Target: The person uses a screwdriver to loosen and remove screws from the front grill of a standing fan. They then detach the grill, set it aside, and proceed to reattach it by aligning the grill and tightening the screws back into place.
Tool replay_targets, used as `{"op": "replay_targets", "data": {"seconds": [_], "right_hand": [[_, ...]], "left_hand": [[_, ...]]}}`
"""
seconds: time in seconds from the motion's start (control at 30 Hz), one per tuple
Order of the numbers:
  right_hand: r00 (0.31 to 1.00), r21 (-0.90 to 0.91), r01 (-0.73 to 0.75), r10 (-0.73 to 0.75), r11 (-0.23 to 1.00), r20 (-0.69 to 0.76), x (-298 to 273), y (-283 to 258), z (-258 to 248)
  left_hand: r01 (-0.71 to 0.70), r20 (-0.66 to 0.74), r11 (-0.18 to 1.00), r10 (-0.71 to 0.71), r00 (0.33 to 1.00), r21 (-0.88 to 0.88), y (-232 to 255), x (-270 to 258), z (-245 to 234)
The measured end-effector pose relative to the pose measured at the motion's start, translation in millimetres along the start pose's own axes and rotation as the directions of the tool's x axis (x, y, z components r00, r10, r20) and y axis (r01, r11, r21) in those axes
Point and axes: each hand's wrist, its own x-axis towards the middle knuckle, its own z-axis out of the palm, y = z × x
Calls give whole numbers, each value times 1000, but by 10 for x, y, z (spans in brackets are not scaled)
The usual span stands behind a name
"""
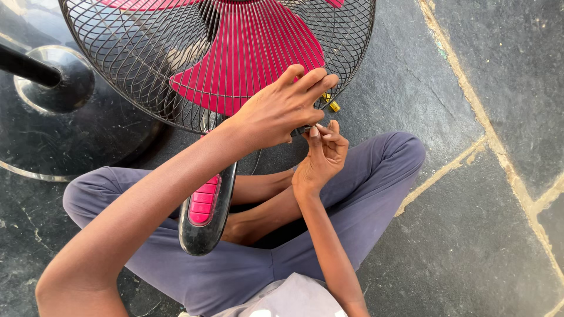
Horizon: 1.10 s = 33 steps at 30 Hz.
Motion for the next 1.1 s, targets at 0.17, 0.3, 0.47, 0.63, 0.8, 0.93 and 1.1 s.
{"op": "replay_targets", "data": {"seconds": [0.17,0.3,0.47,0.63,0.8,0.93,1.1], "right_hand": [[990,80,-122,127,989,-66,7,10,-6],[986,124,-153,159,980,-45,22,37,-46],[986,162,-163,164,973,7,24,77,-91],[990,119,-138,139,983,0,70,77,-103],[996,43,-79,81,996,-39,54,68,-48],[1000,-33,-18,17,999,-23,22,27,-2],[1000,-149,19,-20,989,-3,-2,-16,35]], "left_hand": [[-1,-8,1000,1,1000,-4,-4,-20,26],[-5,-40,1000,3,999,-30,-8,-27,52],[0,-61,999,-3,998,-39,-13,-42,65],[-5,-68,999,2,998,-32,-13,-43,80],[-2,-25,997,3,1000,73,-11,-36,93],[-2,-68,999,4,998,34,-19,-40,100],[5,-74,999,-2,997,49,-15,-53,108]]}}
